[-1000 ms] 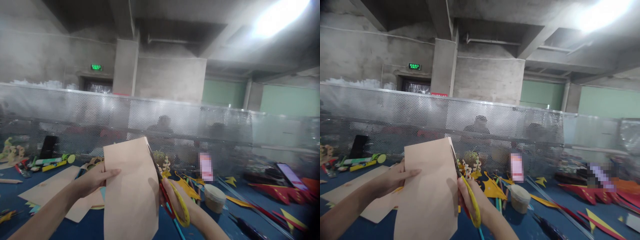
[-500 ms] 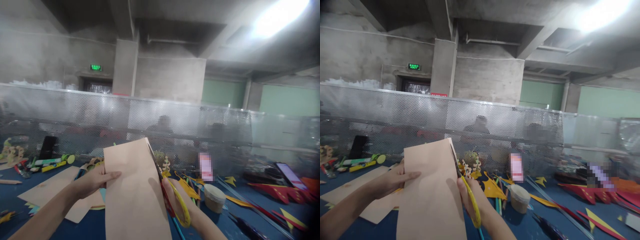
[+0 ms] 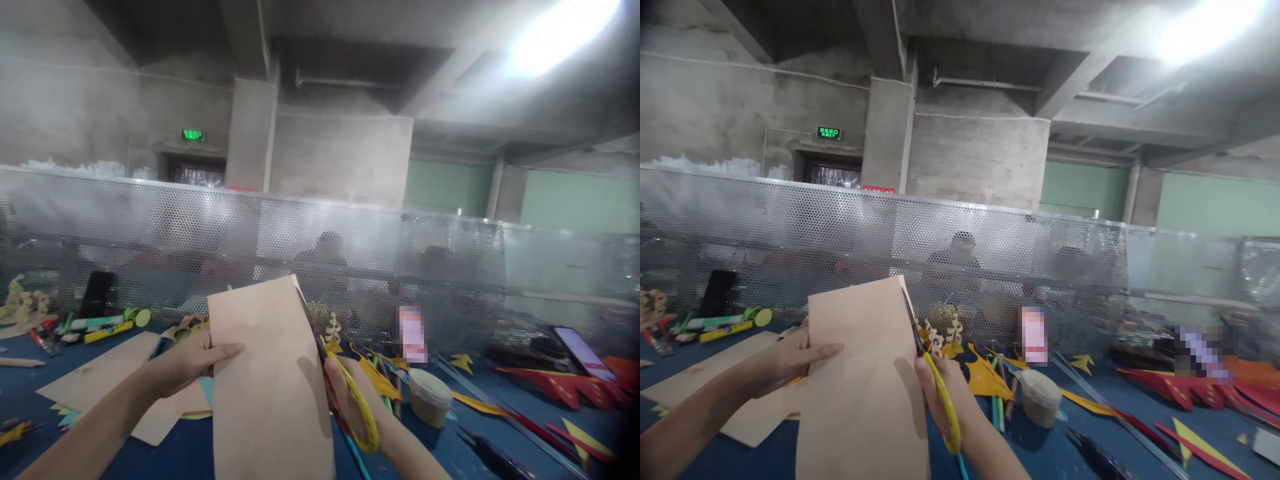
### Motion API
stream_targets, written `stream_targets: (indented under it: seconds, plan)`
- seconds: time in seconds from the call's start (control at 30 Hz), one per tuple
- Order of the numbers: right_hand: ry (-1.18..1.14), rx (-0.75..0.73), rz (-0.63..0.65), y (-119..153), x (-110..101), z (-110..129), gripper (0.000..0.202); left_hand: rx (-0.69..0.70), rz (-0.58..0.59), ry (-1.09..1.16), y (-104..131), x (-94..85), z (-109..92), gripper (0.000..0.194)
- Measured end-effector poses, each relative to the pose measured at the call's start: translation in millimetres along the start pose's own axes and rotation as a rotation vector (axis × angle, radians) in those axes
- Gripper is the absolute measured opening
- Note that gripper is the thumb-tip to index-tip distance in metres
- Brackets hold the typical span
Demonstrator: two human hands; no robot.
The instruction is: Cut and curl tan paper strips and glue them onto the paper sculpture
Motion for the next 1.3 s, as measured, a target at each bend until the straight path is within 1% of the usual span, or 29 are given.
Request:
stream_targets:
  seconds: [0.1, 0.17, 0.27, 0.37, 0.5, 0.53, 0.63, 0.7, 0.8, 1.03, 1.3]
  plan:
    - [0.0, -0.008, -0.025, -0.4, -1.5, 0.2, 0.065, 0.021, -0.046, 0.061, -0.4, -5.2, -2.8, 0.047]
    - [0.0, -0.02, -0.029, -0.5, -2.2, 1.6, 0.062, 0.043, -0.101, 0.116, -0.3, -9.6, -5.7, 0.049]
    - [-0.004, -0.048, -0.01, -0.5, -2.6, 5.6, 0.059, 0.083, -0.162, 0.112, -0.2, -12.4, -11.7, 0.048]
    - [-0.011, -0.081, 0.034, -0.6, -2.4, 10.5, 0.059, 0.102, -0.148, 0.076, -1.2, -7.9, -15.4, 0.044]
    - [-0.01, -0.101, 0.093, -0.6, -2.8, 14.0, 0.062, 0.083, -0.116, 0.052, -1.5, -3.3, -13.6, 0.041]
    - [0.003, -0.101, 0.087, -0.6, -4.6, 14.4, 0.061, 0.078, -0.111, 0.056, -1.4, -2.8, -12.8, 0.041]
    - [0.065, -0.098, 0.004, 0.4, -15.2, 16.2, 0.057, 0.07, -0.109, 0.07, -0.6, -2.7, -11.4, 0.038]
    - [0.079, -0.093, -0.02, 1.8, -18.5, 18.0, 0.055, 0.065, -0.105, 0.07, -0.3, -2.3, -10.8, 0.036]
    - [0.062, -0.088, 0.006, 3.4, -16.6, 20.3, 0.055, 0.068, -0.106, 0.065, 0.2, -2.6, -11.1, 0.037]
    - [0.106, -0.146, -0.045, 3.4, -20.9, 27.1, 0.054, 0.067, -0.107, 0.037, 0.4, -1.3, -10.2, 0.039]
    - [0.11, -0.162, -0.028, 1.4, -19.4, 27.4, 0.052, 0.03, -0.133, 0.017, 0.8, -4.0, -6.3, 0.043]
Point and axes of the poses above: each hand's wrist, its own y-axis away from the middle knuckle, its own x-axis out of the palm, z = x × y, the point moved 10 cm from there along -y, towards the middle knuckle, and after that the axes turned 12 degrees about y, right-handed, at the moved point
